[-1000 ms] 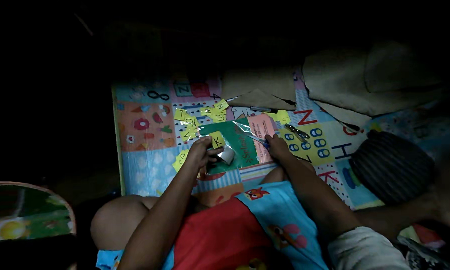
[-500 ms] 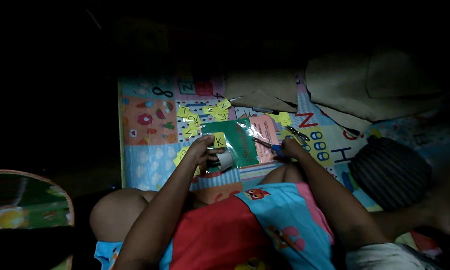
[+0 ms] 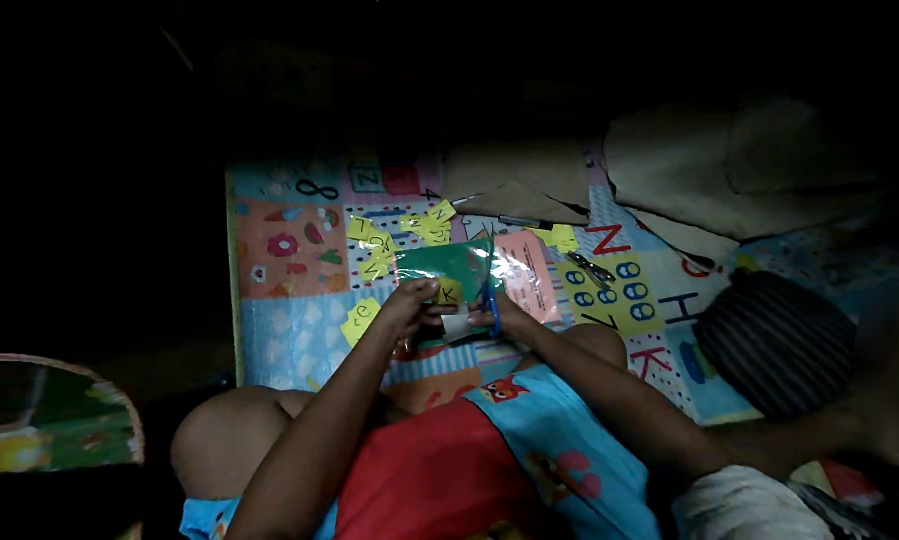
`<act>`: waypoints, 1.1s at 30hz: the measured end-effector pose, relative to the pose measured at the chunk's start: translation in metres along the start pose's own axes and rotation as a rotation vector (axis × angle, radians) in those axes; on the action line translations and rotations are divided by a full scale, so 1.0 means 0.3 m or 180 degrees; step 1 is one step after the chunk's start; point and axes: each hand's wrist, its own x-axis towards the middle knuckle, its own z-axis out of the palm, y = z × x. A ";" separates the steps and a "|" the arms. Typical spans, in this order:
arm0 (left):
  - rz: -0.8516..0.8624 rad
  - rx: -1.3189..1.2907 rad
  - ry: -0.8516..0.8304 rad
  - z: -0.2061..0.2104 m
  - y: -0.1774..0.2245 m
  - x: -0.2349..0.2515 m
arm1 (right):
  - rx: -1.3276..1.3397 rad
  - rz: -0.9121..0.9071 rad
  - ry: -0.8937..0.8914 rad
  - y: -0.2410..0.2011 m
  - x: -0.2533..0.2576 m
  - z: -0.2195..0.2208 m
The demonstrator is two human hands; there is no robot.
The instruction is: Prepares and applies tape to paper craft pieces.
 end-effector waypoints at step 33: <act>-0.0587 -0.0071 0.0493 0.097 -0.139 0.003 | 0.0208 0.1865 0.0380 -0.010 -0.111 0.123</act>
